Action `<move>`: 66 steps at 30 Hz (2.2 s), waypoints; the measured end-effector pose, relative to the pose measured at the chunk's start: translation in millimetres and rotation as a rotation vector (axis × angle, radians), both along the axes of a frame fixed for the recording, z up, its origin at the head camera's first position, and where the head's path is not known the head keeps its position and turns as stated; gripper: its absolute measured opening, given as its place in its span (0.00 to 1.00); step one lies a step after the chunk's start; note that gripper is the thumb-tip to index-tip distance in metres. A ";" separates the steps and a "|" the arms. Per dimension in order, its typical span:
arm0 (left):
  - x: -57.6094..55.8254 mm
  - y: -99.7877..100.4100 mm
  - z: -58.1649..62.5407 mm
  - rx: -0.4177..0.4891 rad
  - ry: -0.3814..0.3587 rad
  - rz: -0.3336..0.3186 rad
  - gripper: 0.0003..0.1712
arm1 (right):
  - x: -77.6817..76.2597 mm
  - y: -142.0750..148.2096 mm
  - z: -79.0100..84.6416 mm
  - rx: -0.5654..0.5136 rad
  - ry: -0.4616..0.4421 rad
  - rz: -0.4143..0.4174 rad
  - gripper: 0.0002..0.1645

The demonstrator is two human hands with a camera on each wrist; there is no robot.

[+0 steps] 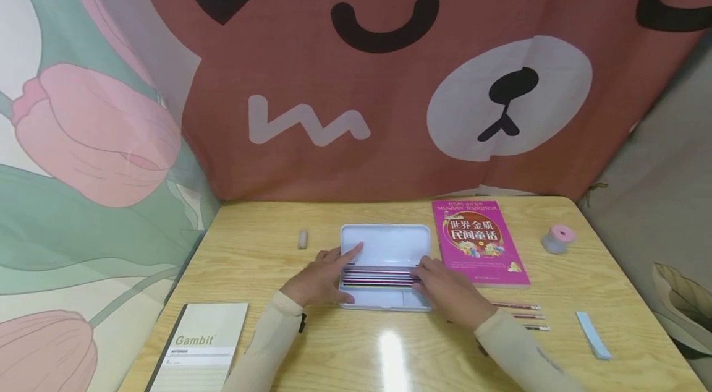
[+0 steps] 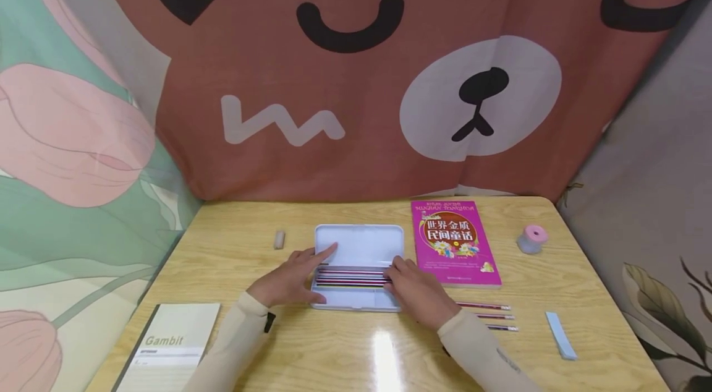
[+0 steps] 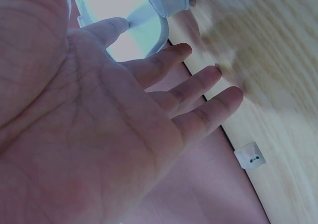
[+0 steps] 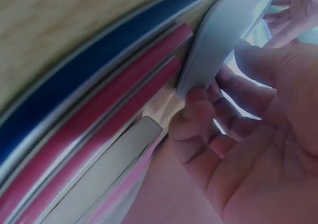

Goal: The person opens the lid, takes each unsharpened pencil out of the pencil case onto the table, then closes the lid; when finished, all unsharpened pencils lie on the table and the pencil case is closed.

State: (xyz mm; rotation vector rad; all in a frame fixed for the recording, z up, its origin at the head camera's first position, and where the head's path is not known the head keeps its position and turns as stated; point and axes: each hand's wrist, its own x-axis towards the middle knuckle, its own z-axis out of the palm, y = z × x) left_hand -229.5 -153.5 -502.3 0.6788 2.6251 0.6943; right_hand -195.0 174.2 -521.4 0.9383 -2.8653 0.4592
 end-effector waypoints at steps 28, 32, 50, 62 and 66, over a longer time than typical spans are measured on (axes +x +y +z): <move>0.7 1.8 4.9 0.005 0.000 0.004 0.65 | -0.4 -7.7 -2.1 0.042 0.018 -0.036 0.07; 0.6 2.0 3.7 -0.003 0.003 0.000 0.65 | -1.3 -8.4 0.3 0.049 0.029 -0.016 0.07; 2.5 -0.2 6.4 0.021 -0.005 0.006 0.64 | 18.6 61.6 38.0 -0.080 -0.088 -0.036 0.10; 1.8 -0.5 4.5 0.002 -0.009 0.018 0.64 | 59.8 154.8 45.8 0.098 -0.294 -0.140 0.11; 2.6 1.0 6.6 0.010 -0.005 0.010 0.64 | 66.2 161.0 37.9 0.148 -0.307 -0.185 0.13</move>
